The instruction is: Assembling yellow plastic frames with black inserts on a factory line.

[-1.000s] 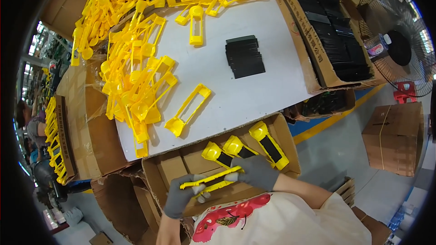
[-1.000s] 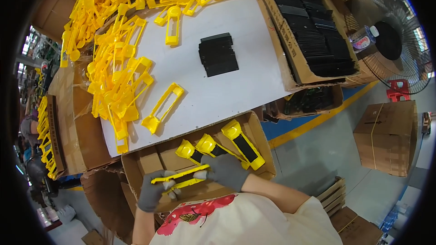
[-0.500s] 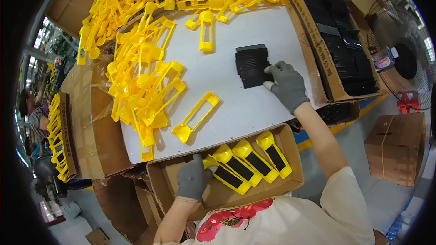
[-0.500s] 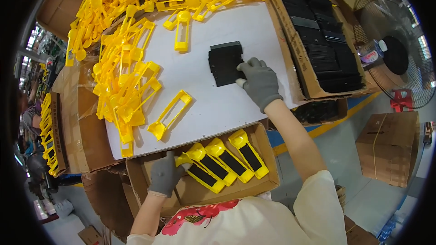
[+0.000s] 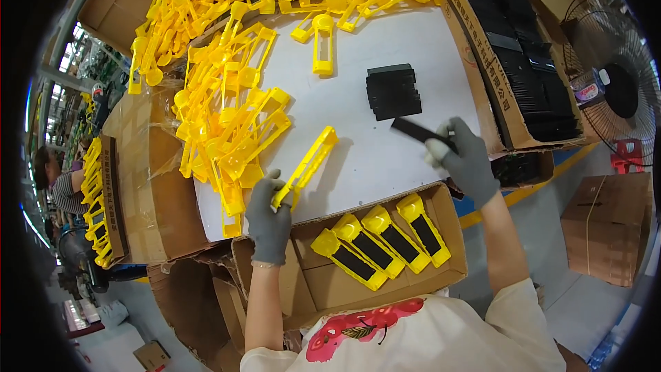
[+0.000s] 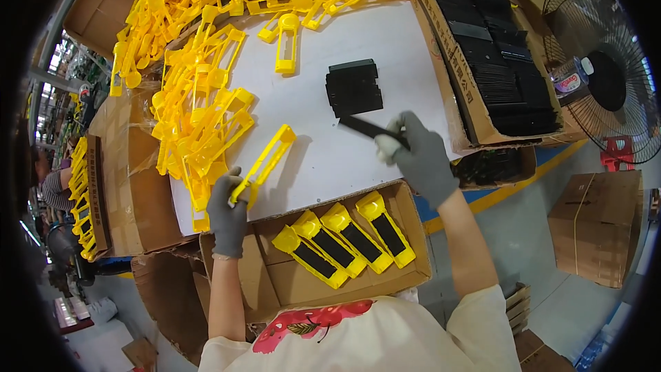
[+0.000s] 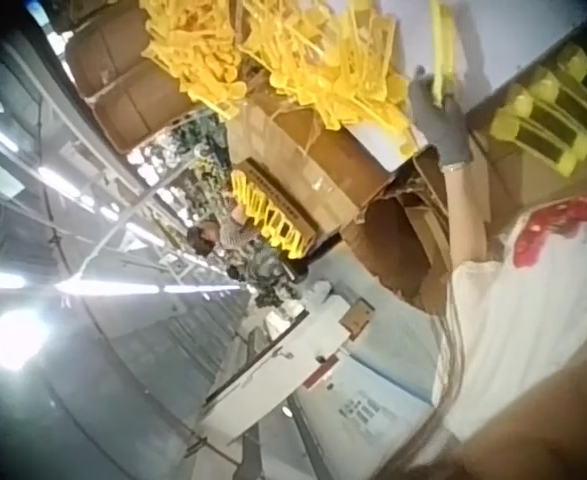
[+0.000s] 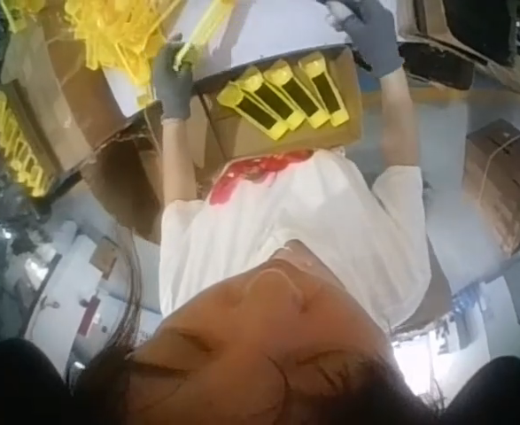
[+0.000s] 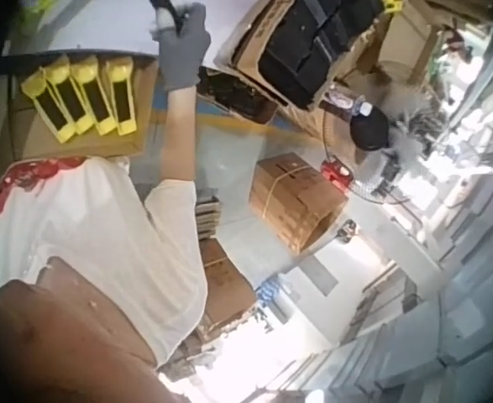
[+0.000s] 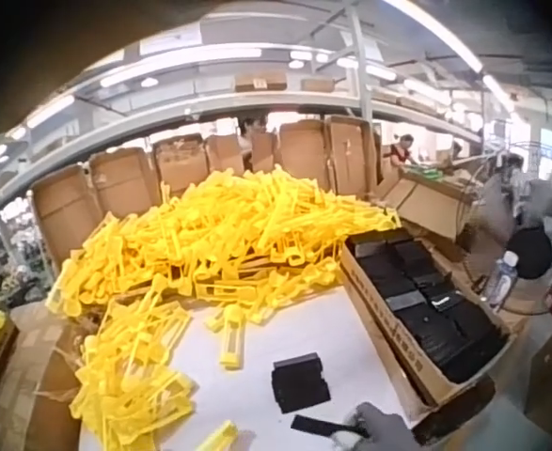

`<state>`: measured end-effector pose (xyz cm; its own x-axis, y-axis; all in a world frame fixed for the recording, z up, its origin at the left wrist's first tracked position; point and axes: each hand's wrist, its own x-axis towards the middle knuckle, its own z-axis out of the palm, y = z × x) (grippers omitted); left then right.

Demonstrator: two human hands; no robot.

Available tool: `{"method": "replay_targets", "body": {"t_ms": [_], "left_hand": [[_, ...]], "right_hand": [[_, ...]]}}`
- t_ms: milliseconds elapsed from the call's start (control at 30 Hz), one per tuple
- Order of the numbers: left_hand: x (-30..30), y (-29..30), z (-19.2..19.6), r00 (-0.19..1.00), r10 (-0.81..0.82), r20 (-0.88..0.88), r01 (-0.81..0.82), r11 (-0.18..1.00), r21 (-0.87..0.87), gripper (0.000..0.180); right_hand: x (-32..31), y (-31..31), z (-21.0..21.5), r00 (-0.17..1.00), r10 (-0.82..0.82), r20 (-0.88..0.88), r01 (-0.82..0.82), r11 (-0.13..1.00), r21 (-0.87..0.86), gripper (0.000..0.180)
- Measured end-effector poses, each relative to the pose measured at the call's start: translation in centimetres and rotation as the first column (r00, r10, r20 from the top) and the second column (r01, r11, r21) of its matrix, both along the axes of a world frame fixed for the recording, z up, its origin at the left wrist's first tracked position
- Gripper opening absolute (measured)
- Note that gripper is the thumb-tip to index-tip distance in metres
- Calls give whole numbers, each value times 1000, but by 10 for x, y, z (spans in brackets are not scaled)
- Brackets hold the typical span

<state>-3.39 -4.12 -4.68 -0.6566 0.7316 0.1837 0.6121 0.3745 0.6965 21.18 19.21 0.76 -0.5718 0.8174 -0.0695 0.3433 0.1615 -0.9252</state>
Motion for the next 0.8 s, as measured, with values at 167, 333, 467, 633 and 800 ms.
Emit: {"method": "replay_targets", "body": {"t_ms": [167, 333, 467, 633, 800], "left_hand": [[54, 2, 46, 597, -144, 789, -120, 957, 266, 15], [77, -17, 59, 330, -125, 936, -73, 985, 158, 29], [81, -23, 58, 276, -124, 953, -56, 988, 145, 27], [85, -23, 57, 290, -127, 949, -44, 988, 146, 28], [95, -19, 62, 405, -77, 911, -2, 996, 86, 28]], "right_hand": [[16, -64, 17, 980, 180, -85, -193, 962, -191, 16], [4, -96, 14, 973, 227, -43, -232, 955, -187, 17], [1, -98, 19, 945, 296, 138, -308, 949, 75, 18], [1, -104, 26, 918, 284, 277, -349, 910, 223, 20], [6, -115, 1, 905, 156, 396, -325, 855, 405, 35]]}}
